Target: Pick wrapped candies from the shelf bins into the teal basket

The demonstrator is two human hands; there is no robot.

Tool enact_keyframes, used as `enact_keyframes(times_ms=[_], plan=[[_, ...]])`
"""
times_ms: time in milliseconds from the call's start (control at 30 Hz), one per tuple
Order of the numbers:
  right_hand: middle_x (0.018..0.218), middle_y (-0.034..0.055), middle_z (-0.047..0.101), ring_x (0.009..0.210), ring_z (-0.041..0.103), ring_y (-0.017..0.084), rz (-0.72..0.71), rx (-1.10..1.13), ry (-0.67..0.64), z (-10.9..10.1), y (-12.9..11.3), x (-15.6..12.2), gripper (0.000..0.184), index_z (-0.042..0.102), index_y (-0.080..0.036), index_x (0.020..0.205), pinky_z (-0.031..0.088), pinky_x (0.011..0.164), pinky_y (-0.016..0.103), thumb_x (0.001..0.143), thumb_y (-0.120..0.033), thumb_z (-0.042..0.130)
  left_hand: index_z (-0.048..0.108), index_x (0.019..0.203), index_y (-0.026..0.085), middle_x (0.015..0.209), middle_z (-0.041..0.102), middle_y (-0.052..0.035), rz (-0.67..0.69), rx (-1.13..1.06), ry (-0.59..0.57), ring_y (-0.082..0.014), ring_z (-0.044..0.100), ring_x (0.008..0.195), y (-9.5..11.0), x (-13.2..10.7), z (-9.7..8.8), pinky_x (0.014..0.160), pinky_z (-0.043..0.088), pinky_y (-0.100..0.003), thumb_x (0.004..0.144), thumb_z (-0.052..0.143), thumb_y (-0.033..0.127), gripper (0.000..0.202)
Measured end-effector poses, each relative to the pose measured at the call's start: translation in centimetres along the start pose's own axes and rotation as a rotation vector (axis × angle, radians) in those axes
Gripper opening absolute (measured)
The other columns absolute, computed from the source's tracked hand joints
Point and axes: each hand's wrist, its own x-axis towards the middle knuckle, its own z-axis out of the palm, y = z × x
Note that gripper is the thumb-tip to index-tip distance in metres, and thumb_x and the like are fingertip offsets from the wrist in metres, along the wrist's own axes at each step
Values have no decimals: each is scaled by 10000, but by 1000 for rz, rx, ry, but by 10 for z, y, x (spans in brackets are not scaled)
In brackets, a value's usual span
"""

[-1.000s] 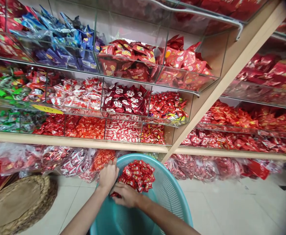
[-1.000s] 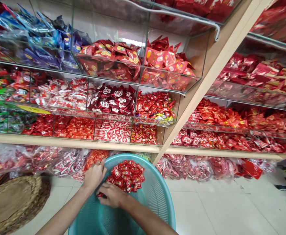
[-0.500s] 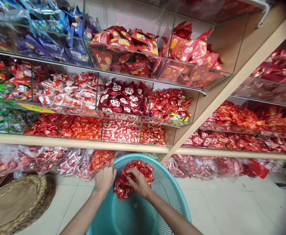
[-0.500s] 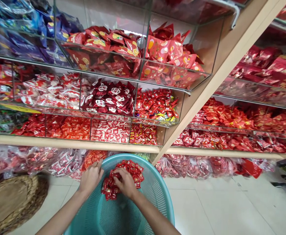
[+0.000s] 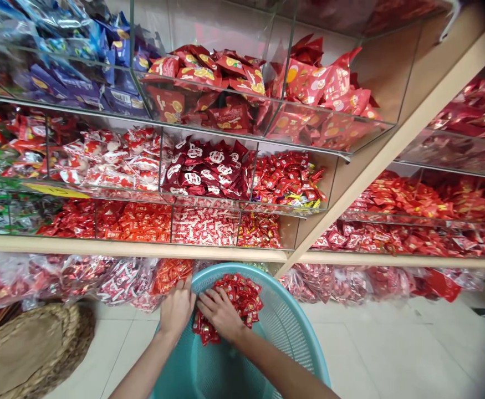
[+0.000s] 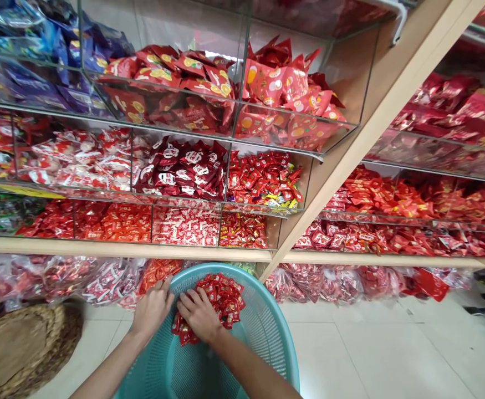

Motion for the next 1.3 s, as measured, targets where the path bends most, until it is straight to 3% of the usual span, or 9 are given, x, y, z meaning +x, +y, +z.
enact_keyframes(times_ms=[100,267,500,767,900,1000,1100,1200,1300], plan=[[1432,83,451,1339,336,250,-5,-68,-29,1,4,-8,414,413,-203,1375,275,1097,538,967,-264,381,438,1352,184,1119,667,-107,-2,5,3,-231,678,883,0,2,1,710,537,-346,888,270,230,496],[1539,96,247,1413,194,259,4,-59,-90,-13,8,-15,605,286,-211,1455,211,1111,575,934,-507,372,437,1349,172,1135,665,-113,-9,-8,8,-221,687,864,1,3,-1,697,540,-337,887,262,219,495],[1559,98,162,1430,140,270,56,-25,-132,-28,6,-13,711,186,-237,1489,159,1125,569,895,-545,428,441,1345,161,1144,656,-132,6,-3,9,-236,682,878,0,1,-2,707,536,-357,886,270,218,493],[1563,129,119,1436,101,288,102,-13,-118,-29,-1,-11,757,160,-166,1492,132,1128,577,890,-542,421,421,1367,167,1170,640,-160,-4,-6,-1,-237,677,898,0,0,-1,707,537,-355,892,261,228,505],[1528,141,265,1429,134,266,-36,-65,-84,-16,-17,-8,657,330,-131,1423,145,1145,544,908,-536,385,426,1369,165,1197,634,-156,-2,-3,3,-253,676,904,-2,0,3,714,542,-377,894,239,233,514],[1392,110,477,1386,254,249,-137,-150,-29,6,-23,-5,439,526,-166,1249,168,1149,531,936,-441,386,439,1359,151,1186,641,-158,3,-9,3,-237,678,893,-4,1,5,723,540,-362,896,215,218,519],[1289,67,560,1334,336,230,-194,-209,18,20,-19,-6,279,612,-214,1066,226,1129,539,951,-330,387,424,1369,148,1203,637,-161,3,-9,-30,-237,678,906,-5,2,5,716,542,-355,897,212,218,522],[1316,61,537,1302,374,222,-177,-210,14,11,-13,-8,264,613,-232,1048,331,1079,505,947,-358,405,424,1370,149,1252,615,-162,-7,-6,-41,-241,677,925,-6,3,7,711,549,-360,898,196,213,527],[1375,61,489,1300,369,214,-226,-183,-4,-17,-10,-7,365,562,-248,1166,393,1033,458,925,-478,412,444,1359,164,1274,606,-146,-9,-2,-32,-233,679,929,-8,4,10,726,551,-358,905,170,218,533]])
